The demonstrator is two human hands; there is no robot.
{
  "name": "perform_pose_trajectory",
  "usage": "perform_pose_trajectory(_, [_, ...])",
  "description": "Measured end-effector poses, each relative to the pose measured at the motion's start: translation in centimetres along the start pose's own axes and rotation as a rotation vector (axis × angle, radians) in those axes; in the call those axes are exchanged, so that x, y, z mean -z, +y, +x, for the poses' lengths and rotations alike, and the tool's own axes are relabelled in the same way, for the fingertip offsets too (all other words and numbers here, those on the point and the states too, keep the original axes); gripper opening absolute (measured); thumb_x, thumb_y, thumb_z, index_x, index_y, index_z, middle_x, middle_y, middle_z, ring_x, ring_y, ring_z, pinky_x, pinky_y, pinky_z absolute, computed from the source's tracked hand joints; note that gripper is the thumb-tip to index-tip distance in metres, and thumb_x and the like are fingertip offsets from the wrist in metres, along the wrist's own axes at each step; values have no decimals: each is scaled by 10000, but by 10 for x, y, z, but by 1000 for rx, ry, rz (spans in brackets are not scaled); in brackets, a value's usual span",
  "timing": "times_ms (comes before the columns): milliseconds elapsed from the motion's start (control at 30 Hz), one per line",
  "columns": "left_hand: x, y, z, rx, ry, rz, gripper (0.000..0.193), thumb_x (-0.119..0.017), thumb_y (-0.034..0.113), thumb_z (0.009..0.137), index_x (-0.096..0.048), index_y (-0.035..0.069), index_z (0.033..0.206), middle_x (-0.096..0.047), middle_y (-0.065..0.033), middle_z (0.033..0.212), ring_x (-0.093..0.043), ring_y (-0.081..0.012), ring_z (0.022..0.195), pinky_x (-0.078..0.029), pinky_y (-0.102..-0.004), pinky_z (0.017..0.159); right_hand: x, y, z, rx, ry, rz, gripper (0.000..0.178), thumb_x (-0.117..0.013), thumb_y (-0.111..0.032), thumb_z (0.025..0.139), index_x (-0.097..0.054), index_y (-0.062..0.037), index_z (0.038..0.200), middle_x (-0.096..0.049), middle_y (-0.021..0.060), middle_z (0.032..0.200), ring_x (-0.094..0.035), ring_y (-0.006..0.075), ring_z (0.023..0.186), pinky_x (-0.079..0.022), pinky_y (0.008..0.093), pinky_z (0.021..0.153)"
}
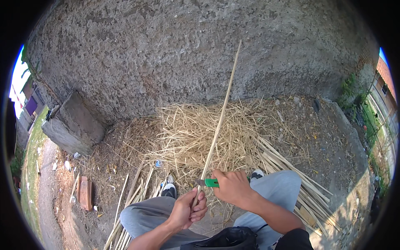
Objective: The person scrapes and whittles a wooden stick using a utility knife, then scrapes along the stick with a knife.
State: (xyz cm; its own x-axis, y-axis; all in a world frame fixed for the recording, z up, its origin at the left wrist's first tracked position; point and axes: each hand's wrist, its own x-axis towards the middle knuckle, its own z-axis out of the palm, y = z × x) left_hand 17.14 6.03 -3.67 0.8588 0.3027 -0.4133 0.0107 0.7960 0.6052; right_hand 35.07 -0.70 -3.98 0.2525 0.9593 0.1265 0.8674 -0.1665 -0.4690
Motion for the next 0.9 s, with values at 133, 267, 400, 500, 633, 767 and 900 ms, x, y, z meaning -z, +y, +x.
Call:
perform_pose_trajectory(133, [-1, -8, 6, 13, 15, -33, 338, -260, 357, 1068, -401, 105, 893, -291, 26, 584, -208, -75, 414, -193, -236, 346, -2, -6, -13, -48, -1, -50, 151, -606, -203, 829, -631, -76, 905, -672, 194, 677, -680, 394, 665, -517, 509, 657])
perform_pose_trajectory(267, [-8, -16, 8, 7, 45, 55, 373, -257, 400, 1072, -417, 107, 906, -280, 32, 597, -188, -66, 426, -186, -247, 364, -8, 2, -8, -211, 87, -136, 190, -666, -251, 815, -660, -83, 904, -661, 186, 664, -662, 411, 658, -509, 520, 639])
perform_pose_trajectory(400, [-9, -30, 15, -22, 90, 229, 363, -292, 377, 1077, -428, 90, 901, -272, 37, 602, -209, -69, 453, -215, -253, 398, -2, 8, 0, -268, 17, -198, 222, -679, -297, 813, -690, -82, 865, -660, 215, 685, -664, 420, 682, -508, 525, 667])
perform_pose_trajectory(500, [10, -52, 30, -263, 167, 503, 307, -366, 324, 1072, -434, 81, 897, -272, 45, 602, -258, -75, 487, -252, -245, 439, 3, 8, 2, -251, -29, -194, 219, -668, -280, 813, -700, -64, 831, -664, 228, 716, -663, 424, 697, -507, 526, 665])
perform_pose_trajectory(633, [4, -54, 31, -400, 284, 906, 312, -407, 278, 1058, -462, 31, 876, -411, -36, 588, -416, -161, 513, -352, -333, 478, 2, 30, 21, -217, 75, -278, 156, -583, -128, 805, -690, -20, 772, -659, 229, 678, -679, 408, 661, -526, 497, 601])
perform_pose_trajectory(767, [-11, -41, 24, -378, 405, 1203, 345, -379, 248, 1056, -485, -21, 869, -513, -201, 603, -528, -343, 520, -391, -463, 515, -2, 45, 35, -215, 112, -274, 162, -573, -114, 811, -690, -18, 752, -664, 232, 720, -681, 394, 708, -521, 500, 625])
perform_pose_trajectory(900, [-12, -39, 22, -381, 431, 1225, 333, -384, 238, 1051, -482, -26, 874, -500, -238, 584, -526, -419, 516, -378, -486, 504, -7, 46, 46, -213, 98, -249, 174, -565, -112, 825, -697, -23, 754, -672, 219, 731, -687, 378, 716, -514, 510, 629])
